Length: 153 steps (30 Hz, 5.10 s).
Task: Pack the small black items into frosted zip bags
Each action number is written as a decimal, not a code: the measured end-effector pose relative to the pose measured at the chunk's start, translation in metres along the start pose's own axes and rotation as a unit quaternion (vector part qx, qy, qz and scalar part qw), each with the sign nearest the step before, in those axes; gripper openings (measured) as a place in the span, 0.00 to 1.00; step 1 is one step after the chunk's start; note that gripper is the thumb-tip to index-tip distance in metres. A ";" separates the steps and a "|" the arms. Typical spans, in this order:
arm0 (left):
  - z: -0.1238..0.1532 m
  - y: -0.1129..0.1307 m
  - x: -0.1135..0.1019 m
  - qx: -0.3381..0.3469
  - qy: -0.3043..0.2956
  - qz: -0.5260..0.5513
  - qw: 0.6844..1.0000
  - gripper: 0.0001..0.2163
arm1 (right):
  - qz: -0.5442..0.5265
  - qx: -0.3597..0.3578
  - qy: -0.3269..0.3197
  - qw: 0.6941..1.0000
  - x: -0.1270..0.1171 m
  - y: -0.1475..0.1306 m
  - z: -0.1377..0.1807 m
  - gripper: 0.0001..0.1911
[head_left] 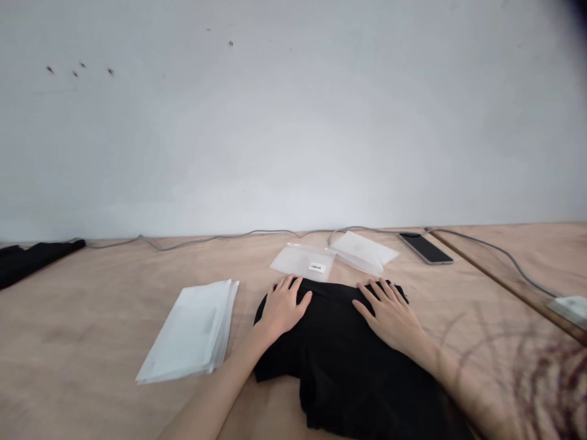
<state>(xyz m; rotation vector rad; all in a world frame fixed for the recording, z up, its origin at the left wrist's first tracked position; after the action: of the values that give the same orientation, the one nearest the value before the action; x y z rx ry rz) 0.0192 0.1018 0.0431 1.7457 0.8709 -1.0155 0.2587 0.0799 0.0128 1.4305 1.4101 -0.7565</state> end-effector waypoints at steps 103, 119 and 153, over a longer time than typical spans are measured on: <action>0.001 0.005 -0.010 -0.013 -0.011 0.035 0.999 0.23 | -0.067 -0.008 -0.053 0.996 0.009 0.012 -0.010 0.32; 0.001 0.004 -0.008 -0.005 -0.007 0.036 0.999 0.23 | -0.065 -0.026 -0.020 0.997 0.006 0.013 -0.009 0.31; 0.002 0.000 -0.007 -0.006 0.001 0.042 0.999 0.23 | -0.041 0.025 -0.147 0.988 0.074 0.057 -0.091 0.26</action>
<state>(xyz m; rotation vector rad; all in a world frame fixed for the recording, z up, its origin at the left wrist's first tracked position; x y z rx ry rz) 0.0157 0.0994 0.0492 1.7580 0.7970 -0.9513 0.3078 0.1982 -0.0112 1.2442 1.2341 -1.0171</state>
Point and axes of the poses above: each hand's wrist, its own z-axis away from the middle knuckle, its own x-axis out of the palm, y = z × x, the point moved 8 cm from there along -z, towards the middle knuckle, and after that the axes turned 13 degrees about z, right-handed, at the moved point
